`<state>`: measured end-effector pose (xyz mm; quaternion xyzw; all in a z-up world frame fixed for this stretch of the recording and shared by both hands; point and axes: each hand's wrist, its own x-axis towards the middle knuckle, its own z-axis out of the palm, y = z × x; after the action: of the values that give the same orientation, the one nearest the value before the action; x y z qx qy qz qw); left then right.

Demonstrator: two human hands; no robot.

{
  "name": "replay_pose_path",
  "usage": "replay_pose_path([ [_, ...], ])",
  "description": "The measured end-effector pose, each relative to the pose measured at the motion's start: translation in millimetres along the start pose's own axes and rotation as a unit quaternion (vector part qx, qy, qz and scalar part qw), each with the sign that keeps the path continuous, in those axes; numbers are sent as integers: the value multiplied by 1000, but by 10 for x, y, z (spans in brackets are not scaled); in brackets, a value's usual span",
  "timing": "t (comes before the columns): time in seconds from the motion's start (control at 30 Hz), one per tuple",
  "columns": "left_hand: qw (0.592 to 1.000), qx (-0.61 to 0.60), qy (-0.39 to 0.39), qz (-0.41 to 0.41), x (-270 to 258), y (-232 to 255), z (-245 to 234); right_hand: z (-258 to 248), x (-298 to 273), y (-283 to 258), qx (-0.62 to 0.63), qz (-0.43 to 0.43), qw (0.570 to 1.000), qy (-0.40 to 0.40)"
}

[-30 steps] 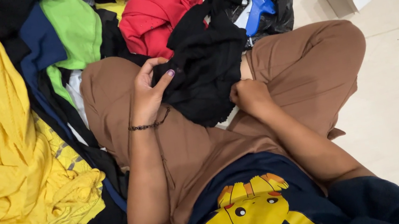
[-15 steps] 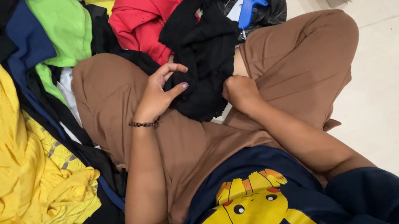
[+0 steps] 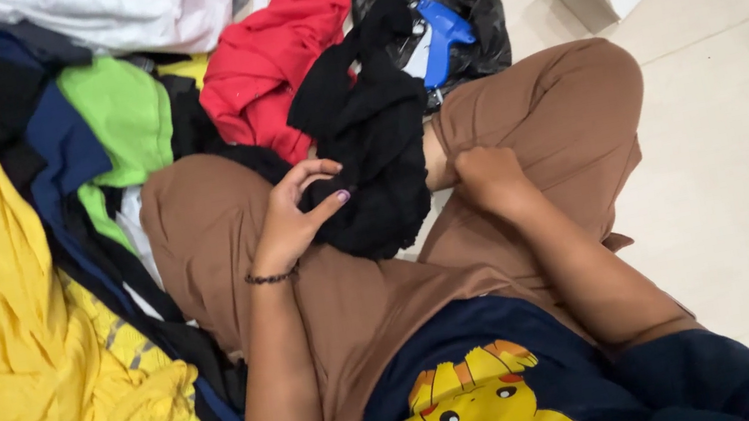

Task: Tagging various clothing items using a handheld tagging gun while sitting on the floor.

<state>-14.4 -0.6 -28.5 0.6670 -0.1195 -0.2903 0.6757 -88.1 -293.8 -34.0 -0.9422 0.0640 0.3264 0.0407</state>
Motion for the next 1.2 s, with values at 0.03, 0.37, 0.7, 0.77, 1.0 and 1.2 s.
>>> replay_pose_path([
  [0.03, 1000, 3, -5, 2, 8, 37, 20, -103, -64, -22, 4, 4, 1000, 3],
  [0.37, 976, -181, 117, 18, 727, 153, 169, -748, 532, 444, 243, 0, 947, 211],
  [0.7, 956, -242, 166, -28, 1578, -653, 276, -130, 2042, 588, 188, 53, 949, 249],
  [0.77, 956, -240, 163, -43, 1603, -717, 209, -219, 2036, 571, 205, 48, 944, 254],
  [1.0, 956, -240, 158, -64, 1615, -737, 114, -444, 1837, 452, 251, 68, 928, 265],
  [1.2, 964, -222, 130, -61, 1506, -468, 216, -280, 2035, 547, 181, 118, 939, 266],
])
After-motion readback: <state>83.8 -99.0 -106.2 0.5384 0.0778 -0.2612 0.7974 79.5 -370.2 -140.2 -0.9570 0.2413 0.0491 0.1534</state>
